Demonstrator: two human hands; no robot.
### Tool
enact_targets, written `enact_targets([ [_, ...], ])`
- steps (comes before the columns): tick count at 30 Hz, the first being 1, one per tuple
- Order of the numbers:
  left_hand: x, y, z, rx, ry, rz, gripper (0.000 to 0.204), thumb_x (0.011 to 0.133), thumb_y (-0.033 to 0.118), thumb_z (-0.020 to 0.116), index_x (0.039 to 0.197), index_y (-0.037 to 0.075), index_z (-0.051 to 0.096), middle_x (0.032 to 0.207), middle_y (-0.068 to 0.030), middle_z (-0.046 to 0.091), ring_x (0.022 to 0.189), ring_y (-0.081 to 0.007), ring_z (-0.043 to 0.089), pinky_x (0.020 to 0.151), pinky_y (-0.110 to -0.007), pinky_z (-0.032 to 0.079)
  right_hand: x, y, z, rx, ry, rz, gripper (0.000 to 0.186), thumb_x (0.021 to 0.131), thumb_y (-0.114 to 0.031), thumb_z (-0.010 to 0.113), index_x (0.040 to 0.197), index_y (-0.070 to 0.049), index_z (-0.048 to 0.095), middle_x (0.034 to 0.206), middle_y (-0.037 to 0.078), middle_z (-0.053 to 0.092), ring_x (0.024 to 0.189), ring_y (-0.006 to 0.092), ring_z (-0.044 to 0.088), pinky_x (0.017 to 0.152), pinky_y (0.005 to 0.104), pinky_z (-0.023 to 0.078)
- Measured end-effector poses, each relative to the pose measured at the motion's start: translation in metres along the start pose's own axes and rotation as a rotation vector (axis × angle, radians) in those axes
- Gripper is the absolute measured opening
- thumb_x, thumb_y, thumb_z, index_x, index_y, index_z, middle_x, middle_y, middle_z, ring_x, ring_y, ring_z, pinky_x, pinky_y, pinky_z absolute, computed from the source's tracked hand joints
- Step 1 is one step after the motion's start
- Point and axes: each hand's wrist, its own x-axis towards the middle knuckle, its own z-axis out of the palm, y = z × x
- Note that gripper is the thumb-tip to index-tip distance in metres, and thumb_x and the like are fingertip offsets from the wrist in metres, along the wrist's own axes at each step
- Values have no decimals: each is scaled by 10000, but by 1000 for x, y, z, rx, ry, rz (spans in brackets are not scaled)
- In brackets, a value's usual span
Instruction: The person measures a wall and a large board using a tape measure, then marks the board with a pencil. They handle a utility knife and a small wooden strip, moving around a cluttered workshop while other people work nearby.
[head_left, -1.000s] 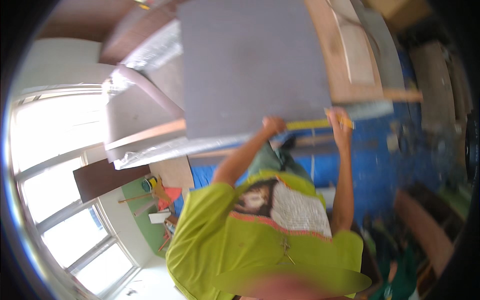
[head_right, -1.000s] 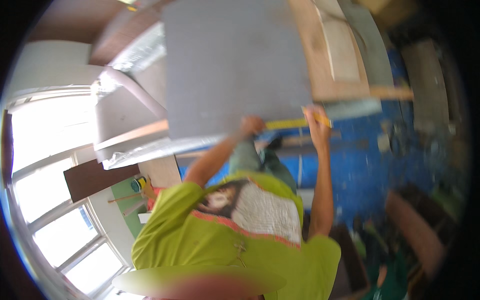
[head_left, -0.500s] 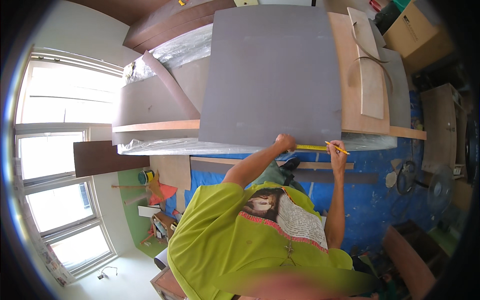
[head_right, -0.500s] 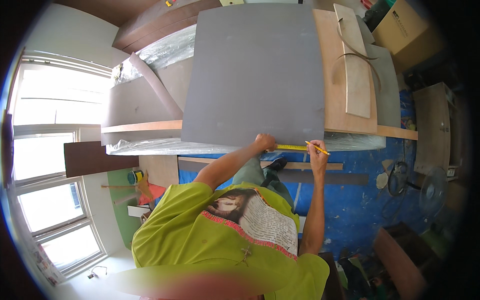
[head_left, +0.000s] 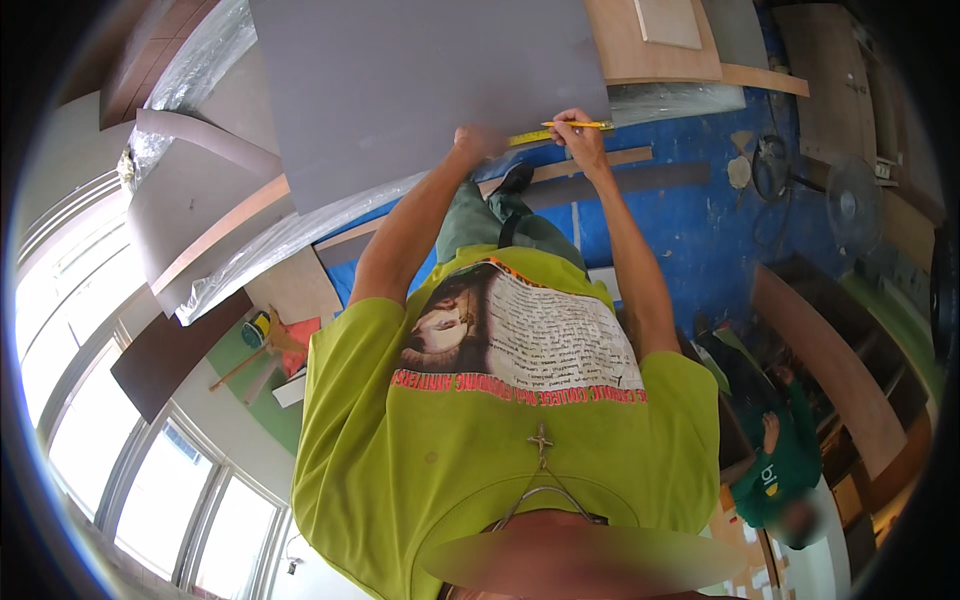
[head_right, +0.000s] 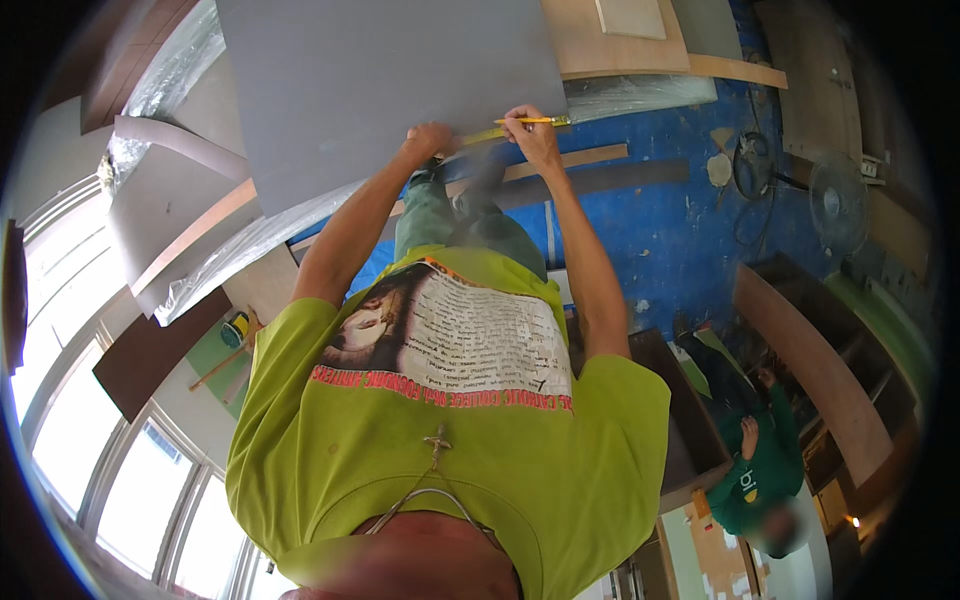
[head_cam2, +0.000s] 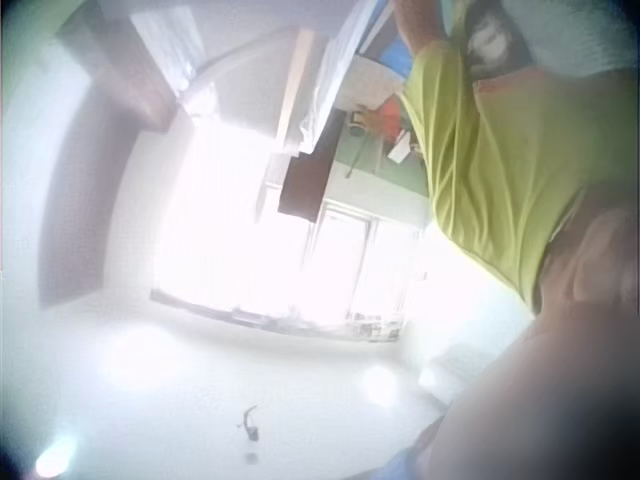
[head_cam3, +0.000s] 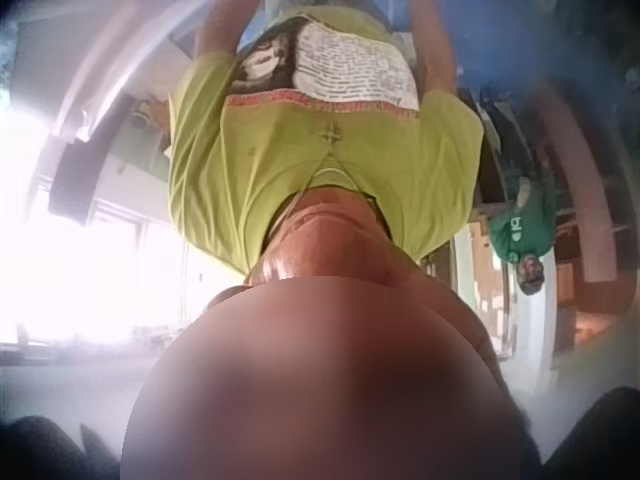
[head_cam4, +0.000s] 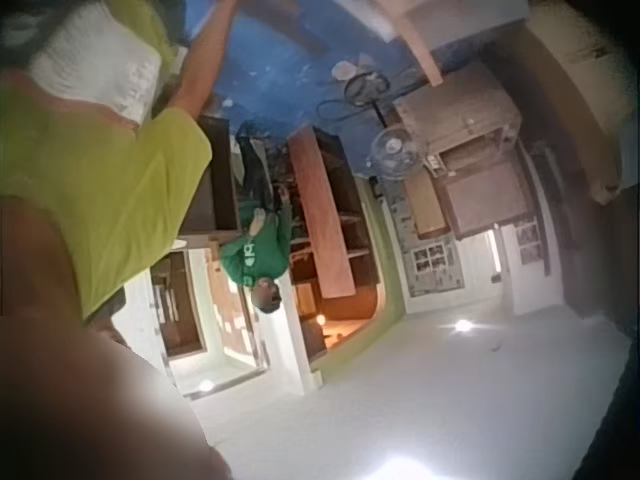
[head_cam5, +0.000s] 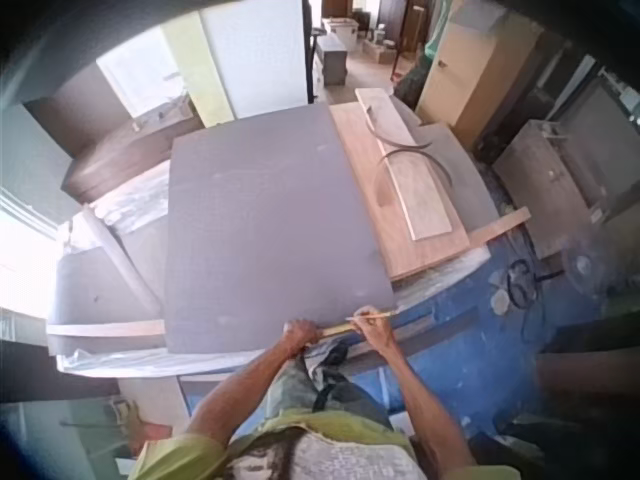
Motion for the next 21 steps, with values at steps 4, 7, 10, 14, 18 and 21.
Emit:
enact_targets([
  [4,-11,2,-8,-17,-30,16,355,916,379,470,1146,190,663,1100,-46,680,1014,-221,656,861,-376,507,9,4,9,-140,-53,57,86,897,-98,581,927,-18,577,739,40,612,658,80,569,580,216,470],
  [7,-10,-2,-11,-44,-49,51,388,906,420,485,1127,160,669,1126,-71,668,1037,-250,643,870,-391,504,14,2,15,-334,-90,69,95,886,-110,581,911,-19,574,713,29,599,634,71,559,559,216,462],
  [10,-6,-6,-8,-105,-52,67,477,883,487,525,1113,97,675,1180,-131,647,1109,-319,613,912,-437,492,16,4,19,-389,-145,4,107,876,-117,582,903,-14,574,691,20,582,621,67,547,551,219,455],
  [14,5,-8,6,-51,-44,81,422,871,453,554,1091,118,688,1146,-111,665,1062,-309,635,855,-442,509,23,17,26,-445,-133,-83,139,880,-169,588,905,-33,586,669,28,567,615,89,529,556,255,435],
  [18,1,-8,22,-24,174,161,300,860,363,577,1042,164,709,1065,-94,683,944,-263,654,749,-462,481,22,16,30,-400,-95,-49,176,922,-238,585,946,-66,614,675,16,576,627,90,517,567,275,428],
  [21,1,1,12,28,38,28,332,864,354,563,1087,149,700,1165,-102,656,1118,-287,608,906,-470,471,15,-1,28,-266,-16,-141,195,966,-189,546,1053,-39,636,835,5,623,753,78,574,669,242,483],
])
